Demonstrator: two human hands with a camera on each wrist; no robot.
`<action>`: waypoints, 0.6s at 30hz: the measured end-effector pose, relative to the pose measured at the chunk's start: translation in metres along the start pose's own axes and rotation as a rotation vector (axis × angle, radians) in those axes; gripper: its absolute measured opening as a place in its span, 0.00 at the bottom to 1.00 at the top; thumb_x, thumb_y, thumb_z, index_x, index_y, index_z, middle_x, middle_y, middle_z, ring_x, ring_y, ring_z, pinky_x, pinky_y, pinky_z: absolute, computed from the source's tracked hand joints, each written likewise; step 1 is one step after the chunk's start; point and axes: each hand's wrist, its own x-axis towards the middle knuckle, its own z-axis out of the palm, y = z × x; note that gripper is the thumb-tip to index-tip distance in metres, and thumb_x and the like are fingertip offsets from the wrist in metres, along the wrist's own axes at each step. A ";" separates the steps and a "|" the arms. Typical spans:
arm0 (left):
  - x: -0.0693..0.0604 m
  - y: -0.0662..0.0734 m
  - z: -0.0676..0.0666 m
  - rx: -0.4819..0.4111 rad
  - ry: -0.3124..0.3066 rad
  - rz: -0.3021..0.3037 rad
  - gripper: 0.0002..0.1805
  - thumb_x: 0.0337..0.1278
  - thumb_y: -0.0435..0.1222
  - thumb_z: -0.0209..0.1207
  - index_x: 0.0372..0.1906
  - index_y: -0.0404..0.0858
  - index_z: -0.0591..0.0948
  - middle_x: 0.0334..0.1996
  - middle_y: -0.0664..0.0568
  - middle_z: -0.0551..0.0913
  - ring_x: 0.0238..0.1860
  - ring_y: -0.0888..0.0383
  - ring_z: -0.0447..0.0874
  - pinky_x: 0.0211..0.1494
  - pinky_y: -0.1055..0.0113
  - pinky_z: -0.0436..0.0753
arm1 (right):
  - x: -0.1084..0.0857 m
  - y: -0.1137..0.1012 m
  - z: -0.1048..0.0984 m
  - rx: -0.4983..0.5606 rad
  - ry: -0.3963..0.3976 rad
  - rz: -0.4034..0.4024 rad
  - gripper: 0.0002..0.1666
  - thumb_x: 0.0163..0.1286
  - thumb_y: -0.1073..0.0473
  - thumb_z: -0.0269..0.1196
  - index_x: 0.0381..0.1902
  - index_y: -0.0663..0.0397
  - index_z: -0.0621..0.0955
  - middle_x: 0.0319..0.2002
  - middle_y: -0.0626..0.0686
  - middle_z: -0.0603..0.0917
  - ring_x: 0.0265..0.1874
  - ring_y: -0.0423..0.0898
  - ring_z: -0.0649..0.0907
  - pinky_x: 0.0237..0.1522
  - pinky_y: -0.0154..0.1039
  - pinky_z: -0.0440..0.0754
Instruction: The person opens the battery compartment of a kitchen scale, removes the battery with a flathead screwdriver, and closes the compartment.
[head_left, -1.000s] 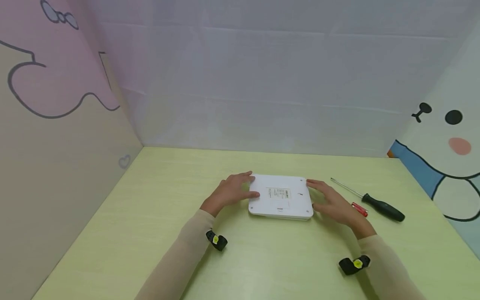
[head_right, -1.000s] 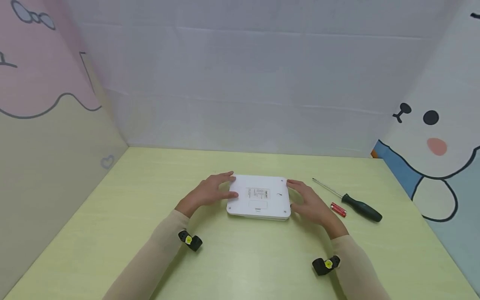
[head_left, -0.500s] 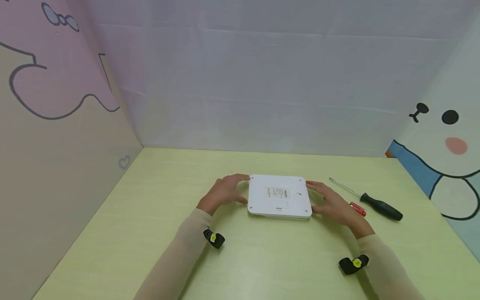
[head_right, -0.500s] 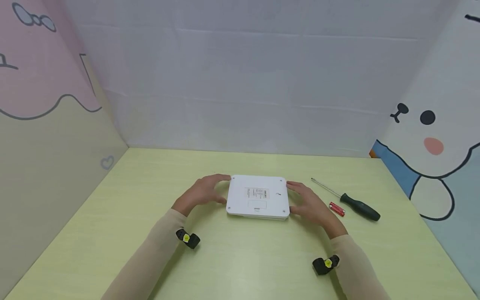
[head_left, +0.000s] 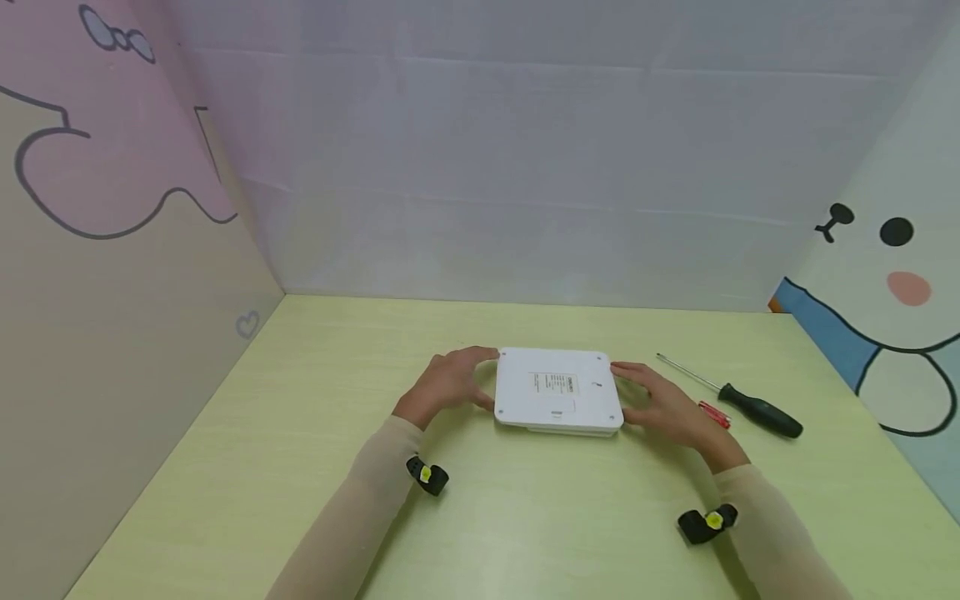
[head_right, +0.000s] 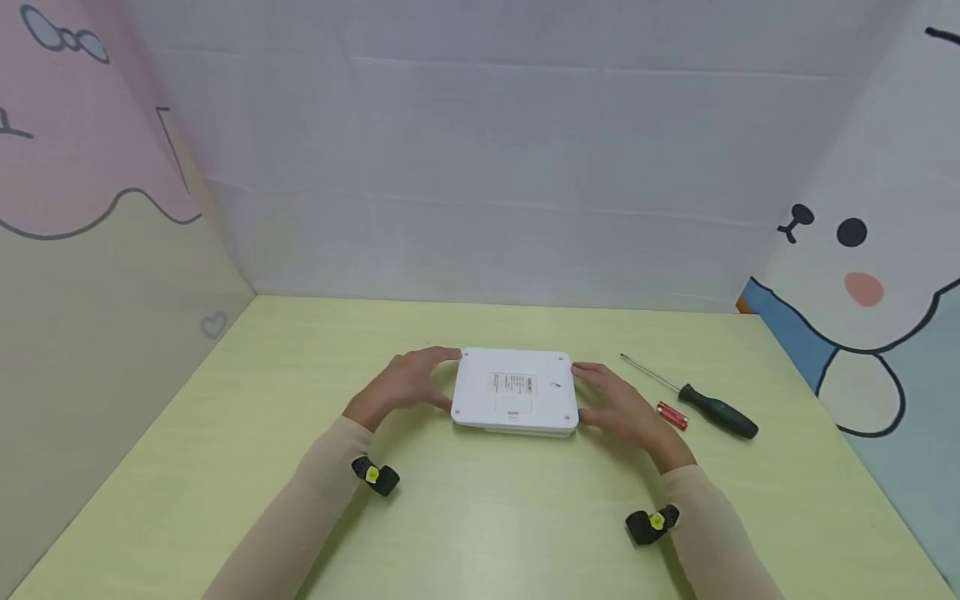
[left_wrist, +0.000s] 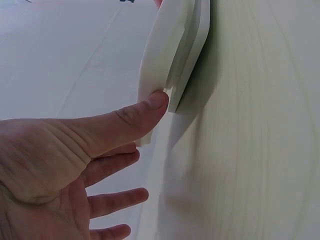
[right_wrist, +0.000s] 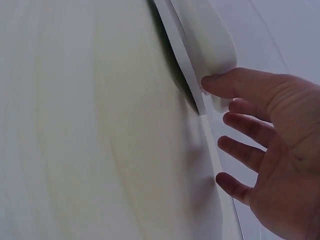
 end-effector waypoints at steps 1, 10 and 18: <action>0.000 -0.001 0.000 -0.006 -0.001 0.000 0.48 0.38 0.46 0.78 0.70 0.49 0.70 0.70 0.56 0.70 0.72 0.52 0.65 0.72 0.44 0.58 | 0.000 0.000 0.000 0.004 0.003 -0.003 0.40 0.62 0.60 0.68 0.69 0.66 0.67 0.70 0.65 0.66 0.69 0.68 0.63 0.64 0.68 0.62; 0.002 -0.004 -0.003 -0.072 -0.011 0.021 0.44 0.41 0.48 0.76 0.69 0.49 0.72 0.69 0.56 0.72 0.73 0.50 0.64 0.73 0.41 0.56 | -0.002 0.002 -0.005 0.062 0.020 -0.044 0.33 0.66 0.62 0.65 0.67 0.65 0.70 0.67 0.66 0.70 0.65 0.67 0.68 0.56 0.67 0.70; 0.001 -0.006 -0.006 -0.164 -0.021 0.048 0.39 0.44 0.43 0.75 0.67 0.45 0.74 0.69 0.55 0.72 0.73 0.50 0.63 0.72 0.51 0.65 | -0.003 -0.002 -0.011 0.103 0.009 -0.051 0.30 0.68 0.63 0.64 0.67 0.63 0.71 0.66 0.66 0.71 0.64 0.68 0.70 0.54 0.65 0.72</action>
